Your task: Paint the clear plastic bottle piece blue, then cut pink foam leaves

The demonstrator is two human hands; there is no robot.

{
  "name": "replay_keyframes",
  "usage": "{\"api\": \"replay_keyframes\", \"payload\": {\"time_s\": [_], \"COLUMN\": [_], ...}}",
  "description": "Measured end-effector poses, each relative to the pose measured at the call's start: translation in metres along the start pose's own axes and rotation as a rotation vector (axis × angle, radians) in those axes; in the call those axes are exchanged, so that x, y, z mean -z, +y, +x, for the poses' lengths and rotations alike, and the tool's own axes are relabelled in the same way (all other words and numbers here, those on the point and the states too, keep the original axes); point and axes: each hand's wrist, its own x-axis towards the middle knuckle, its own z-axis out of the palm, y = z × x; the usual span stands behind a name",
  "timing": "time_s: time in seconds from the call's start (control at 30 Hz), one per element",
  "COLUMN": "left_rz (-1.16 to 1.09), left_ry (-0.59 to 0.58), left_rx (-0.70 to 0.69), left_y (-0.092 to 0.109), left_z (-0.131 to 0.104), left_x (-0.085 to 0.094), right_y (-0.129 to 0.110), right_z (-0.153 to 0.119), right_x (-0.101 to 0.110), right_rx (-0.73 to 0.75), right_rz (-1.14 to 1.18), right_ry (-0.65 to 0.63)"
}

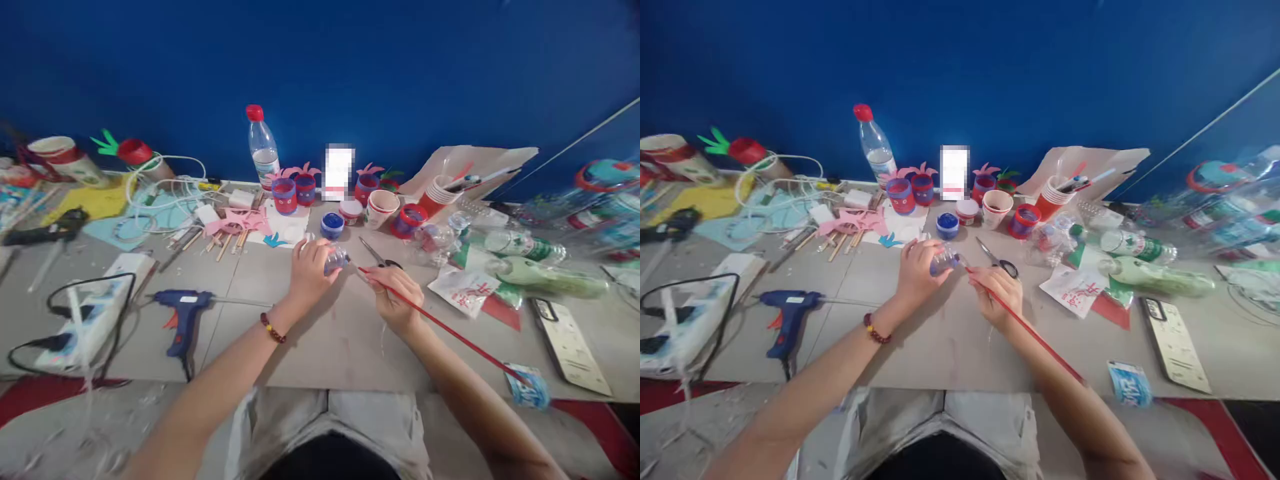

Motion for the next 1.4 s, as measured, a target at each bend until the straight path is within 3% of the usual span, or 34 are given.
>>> {"api": "replay_keyframes", "payload": {"time_s": [0.17, 0.4, 0.53, 0.77, 0.93, 1.2, 1.4], "left_rz": [-0.053, -0.309, -0.689, -1.313, -1.484, -1.519, -1.568], "left_ry": [-0.014, 0.0, -0.027, -0.114, -0.107, -0.229, -0.268], "left_rx": [0.081, 0.273, 0.432, 0.834, 0.883, 0.937, 0.974], "left_y": [0.0, 0.004, 0.007, 0.006, 0.004, 0.009, 0.012], "left_z": [0.002, 0.007, 0.011, 0.019, 0.021, 0.017, 0.012], "left_x": [0.002, 0.01, 0.015, 0.013, 0.011, 0.01, 0.007], "right_y": [-0.002, 0.001, 0.004, 0.003, 0.002, 0.001, 0.0], "right_z": [0.002, 0.001, -0.002, -0.005, -0.011, -0.013, -0.013], "right_x": [0.001, 0.002, 0.002, 0.0, 0.0, -0.002, -0.008], "right_rx": [-0.007, -0.055, -0.114, -0.228, -0.287, -0.399, -0.382], "right_rz": [-0.024, -0.02, 0.004, 0.007, 0.068, 0.167, 0.098], "right_ry": [-0.005, 0.119, 0.115, 0.066, 0.015, -0.088, -0.2]}}
